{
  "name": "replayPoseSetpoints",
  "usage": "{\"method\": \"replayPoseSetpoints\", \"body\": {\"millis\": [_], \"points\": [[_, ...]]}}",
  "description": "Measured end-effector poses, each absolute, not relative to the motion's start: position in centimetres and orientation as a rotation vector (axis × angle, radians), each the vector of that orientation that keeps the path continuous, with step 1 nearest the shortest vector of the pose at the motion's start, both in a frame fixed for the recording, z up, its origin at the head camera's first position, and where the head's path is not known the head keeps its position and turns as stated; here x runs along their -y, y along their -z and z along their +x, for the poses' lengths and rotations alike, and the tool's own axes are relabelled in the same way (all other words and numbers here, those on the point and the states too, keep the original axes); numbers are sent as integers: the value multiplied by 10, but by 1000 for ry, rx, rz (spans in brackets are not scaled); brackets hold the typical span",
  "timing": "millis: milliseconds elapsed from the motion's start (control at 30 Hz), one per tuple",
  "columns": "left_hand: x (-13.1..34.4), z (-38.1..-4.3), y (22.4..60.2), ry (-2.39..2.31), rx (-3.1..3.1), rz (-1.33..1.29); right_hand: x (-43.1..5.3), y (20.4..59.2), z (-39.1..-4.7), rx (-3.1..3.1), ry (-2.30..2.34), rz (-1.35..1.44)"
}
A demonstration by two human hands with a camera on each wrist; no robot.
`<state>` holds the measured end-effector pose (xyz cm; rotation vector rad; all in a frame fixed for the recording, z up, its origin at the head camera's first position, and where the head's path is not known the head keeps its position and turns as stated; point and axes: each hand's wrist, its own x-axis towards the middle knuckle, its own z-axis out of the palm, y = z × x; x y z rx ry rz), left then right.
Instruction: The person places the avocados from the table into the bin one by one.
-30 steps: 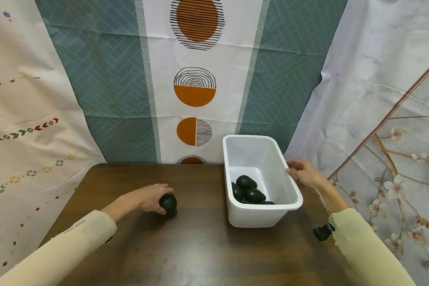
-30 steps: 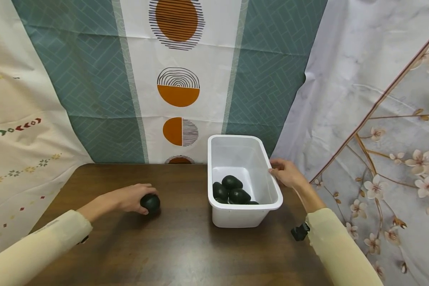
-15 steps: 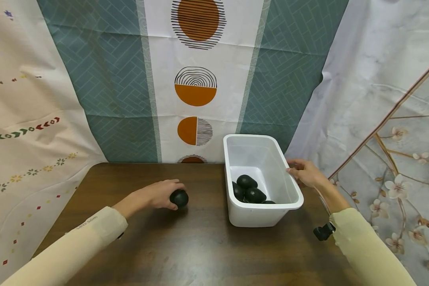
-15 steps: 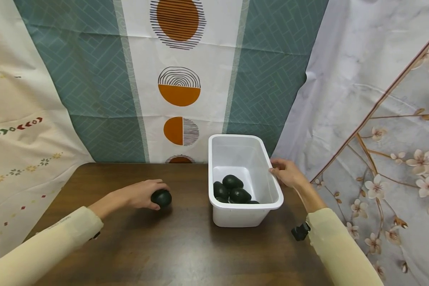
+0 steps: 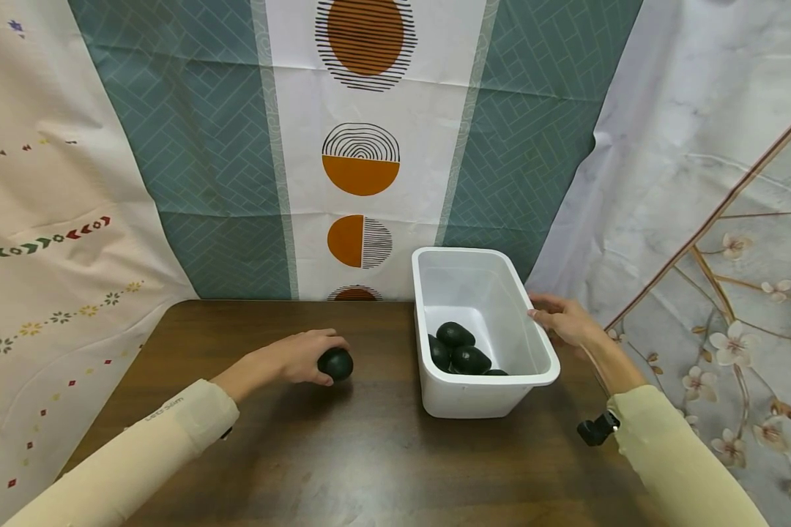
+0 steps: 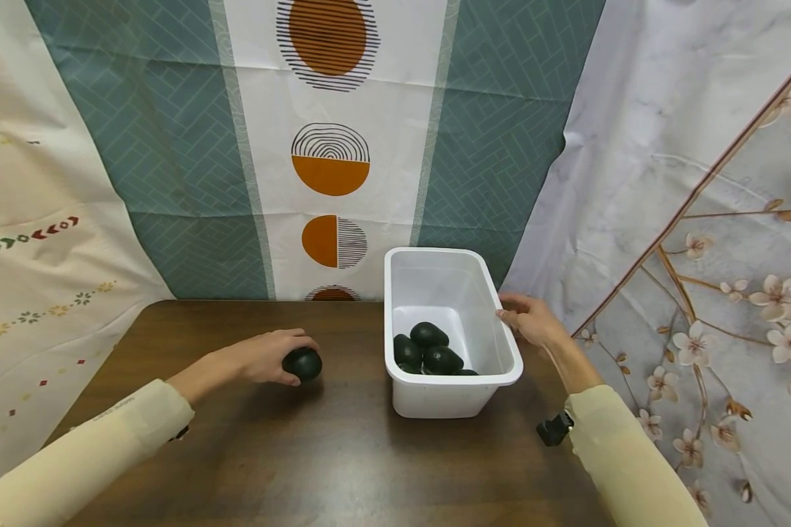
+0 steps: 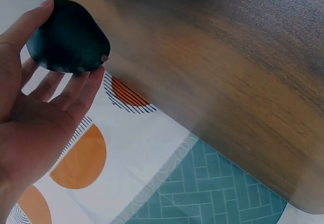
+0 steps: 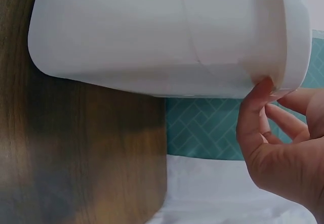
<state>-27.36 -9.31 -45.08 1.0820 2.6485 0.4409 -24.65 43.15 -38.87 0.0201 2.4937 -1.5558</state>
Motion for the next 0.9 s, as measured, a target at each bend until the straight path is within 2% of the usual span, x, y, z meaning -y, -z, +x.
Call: {"method": "replayPoseSetpoints", "body": {"millis": [900], "points": [[48, -286, 418, -494, -2694, 1234, -432, 392, -246, -2354, 1696, 75]]}}
